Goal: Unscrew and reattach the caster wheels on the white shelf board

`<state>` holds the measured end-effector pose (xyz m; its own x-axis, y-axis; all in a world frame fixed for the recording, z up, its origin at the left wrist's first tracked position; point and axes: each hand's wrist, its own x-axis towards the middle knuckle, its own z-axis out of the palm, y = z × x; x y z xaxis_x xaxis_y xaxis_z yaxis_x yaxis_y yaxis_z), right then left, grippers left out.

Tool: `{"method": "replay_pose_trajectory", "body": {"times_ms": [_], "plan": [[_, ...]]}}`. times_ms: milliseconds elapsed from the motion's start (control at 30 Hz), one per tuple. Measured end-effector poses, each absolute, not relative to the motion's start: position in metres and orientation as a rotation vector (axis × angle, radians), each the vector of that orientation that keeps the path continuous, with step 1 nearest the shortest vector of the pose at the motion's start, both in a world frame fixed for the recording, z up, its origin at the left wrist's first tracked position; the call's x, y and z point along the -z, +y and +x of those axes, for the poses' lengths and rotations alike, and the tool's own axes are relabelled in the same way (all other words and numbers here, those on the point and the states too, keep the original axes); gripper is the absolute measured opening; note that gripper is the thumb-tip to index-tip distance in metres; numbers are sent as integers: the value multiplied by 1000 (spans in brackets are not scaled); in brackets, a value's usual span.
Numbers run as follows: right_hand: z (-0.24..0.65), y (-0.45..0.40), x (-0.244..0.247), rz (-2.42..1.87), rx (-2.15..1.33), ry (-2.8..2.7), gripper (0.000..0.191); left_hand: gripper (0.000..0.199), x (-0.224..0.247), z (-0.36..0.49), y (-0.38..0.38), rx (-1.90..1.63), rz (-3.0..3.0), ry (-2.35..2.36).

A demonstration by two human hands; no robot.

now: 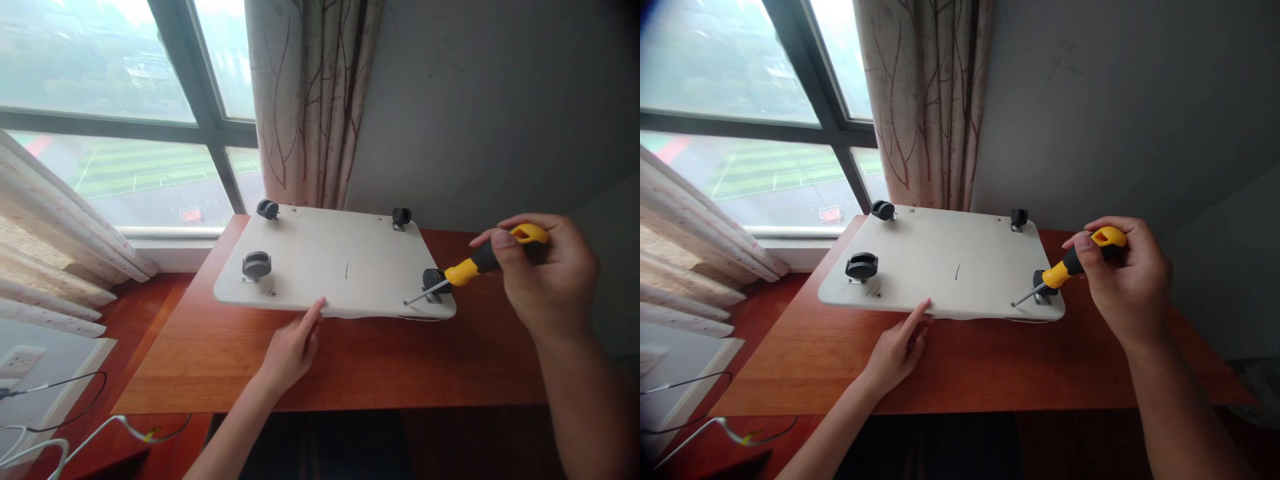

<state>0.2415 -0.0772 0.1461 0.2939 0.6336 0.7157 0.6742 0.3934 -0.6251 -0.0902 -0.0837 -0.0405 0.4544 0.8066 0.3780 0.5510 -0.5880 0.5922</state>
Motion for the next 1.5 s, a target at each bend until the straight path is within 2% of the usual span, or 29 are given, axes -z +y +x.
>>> {"method": "replay_pose_trajectory", "body": {"times_ms": [367,733,967,1167,1367,1500], "plan": [[243,-74,-143,-1388,116,-1412,29,72,41,-90,-83,-902,2322,1156],[260,-65,-136,-1456,-41,-1311,34,74,42,-91,-84,-887,2324,1158],[250,-80,-152,-1452,149,-1583,31,73,42,-90,-84,-885,2325,1168],[235,-81,-152,-1147,-353,-1587,51,74,41,-90,-85,-895,2333,1165],[222,-65,-139,-957,-563,-1283,22,75,41,-90,-85,-896,2346,1160],[217,-59,-131,-899,-644,-1125,24,74,39,-90,-86,-900,2352,1151]]}}
